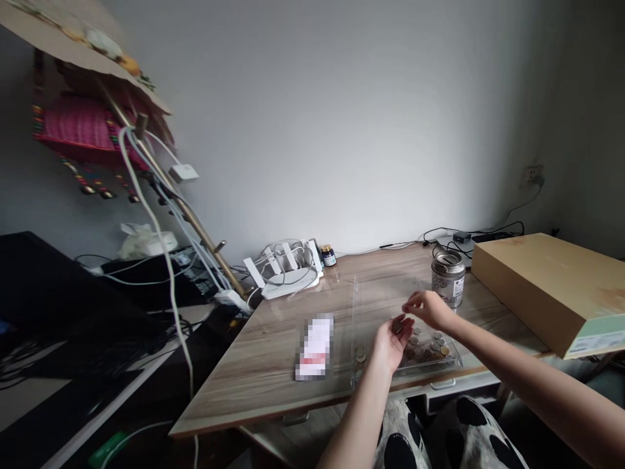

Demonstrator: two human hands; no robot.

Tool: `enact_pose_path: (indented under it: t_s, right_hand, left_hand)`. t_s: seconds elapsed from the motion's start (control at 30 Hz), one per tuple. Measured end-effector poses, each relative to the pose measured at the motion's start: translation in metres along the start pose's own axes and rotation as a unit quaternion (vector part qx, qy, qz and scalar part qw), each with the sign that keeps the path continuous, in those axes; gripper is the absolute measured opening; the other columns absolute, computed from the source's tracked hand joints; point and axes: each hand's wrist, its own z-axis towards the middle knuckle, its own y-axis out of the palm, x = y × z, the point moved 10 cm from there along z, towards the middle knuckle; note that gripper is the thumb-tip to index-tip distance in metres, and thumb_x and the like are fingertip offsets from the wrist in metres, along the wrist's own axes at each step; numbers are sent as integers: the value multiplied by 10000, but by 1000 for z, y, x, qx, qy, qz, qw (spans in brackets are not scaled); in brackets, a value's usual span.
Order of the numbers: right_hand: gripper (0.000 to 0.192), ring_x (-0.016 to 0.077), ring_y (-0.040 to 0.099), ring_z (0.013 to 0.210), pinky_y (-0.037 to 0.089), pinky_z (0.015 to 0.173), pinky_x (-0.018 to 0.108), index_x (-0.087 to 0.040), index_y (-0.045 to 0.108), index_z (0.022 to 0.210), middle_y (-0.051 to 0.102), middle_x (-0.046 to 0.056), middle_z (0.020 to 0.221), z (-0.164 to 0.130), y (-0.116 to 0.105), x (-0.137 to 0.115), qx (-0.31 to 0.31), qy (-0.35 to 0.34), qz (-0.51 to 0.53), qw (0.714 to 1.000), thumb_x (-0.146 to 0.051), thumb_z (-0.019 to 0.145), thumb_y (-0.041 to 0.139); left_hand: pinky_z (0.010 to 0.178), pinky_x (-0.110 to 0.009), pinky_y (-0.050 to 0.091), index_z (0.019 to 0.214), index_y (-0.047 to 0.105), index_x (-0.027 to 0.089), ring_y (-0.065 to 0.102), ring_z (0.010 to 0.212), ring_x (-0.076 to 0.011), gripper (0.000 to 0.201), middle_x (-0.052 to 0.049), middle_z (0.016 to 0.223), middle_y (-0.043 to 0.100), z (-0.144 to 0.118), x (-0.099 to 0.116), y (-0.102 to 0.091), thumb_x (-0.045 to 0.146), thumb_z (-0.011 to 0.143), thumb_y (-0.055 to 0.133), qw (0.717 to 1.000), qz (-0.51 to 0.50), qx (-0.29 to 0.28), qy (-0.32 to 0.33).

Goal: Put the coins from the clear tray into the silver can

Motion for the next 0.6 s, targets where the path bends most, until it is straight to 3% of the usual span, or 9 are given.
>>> enact_pose_path:
  t_s: [0.13, 0.23, 0.37, 0.6]
  right_hand:
    - [279, 139, 541, 713, 378, 621, 217, -218, 643, 887, 638, 37, 818, 10, -89, 40, 168, 83, -110, 976, -349, 735, 448]
    - [235, 156, 530, 724, 362, 594, 230, -227, 632, 842, 626, 39, 799, 18, -139, 70, 211, 159, -212, 941, -332, 695, 481]
    - [189, 154, 525, 711, 350, 571, 229, -213, 629, 768, 614, 43, 767, 30, -153, 89, 173, 178, -276, 928, -260, 666, 478]
    - [218, 160, 527, 765, 363, 598, 231, -234, 644, 815, 608, 51, 808, 38, -135, 88, 150, 166, -277, 934, -294, 671, 492]
  left_hand:
    - [759, -291, 478, 835, 522, 68, 610, 842, -194, 148, -156, 850, 624, -4, 2, -3, 100, 751, 404, 1000, 26, 2, 8]
    - [750, -267, 475, 825, 520, 84, 606, 864, -185, 122, -157, 890, 624, -7, 8, -3, 80, 754, 422, 997, 62, 19, 44]
    - [711, -227, 478, 833, 530, 93, 597, 890, -183, 99, -151, 934, 619, -10, 12, 2, 100, 751, 473, 995, 82, 14, 62]
    - [703, -247, 478, 816, 523, 120, 597, 889, -179, 79, -136, 953, 624, -9, 10, 0, 154, 765, 473, 996, 77, 0, 50]
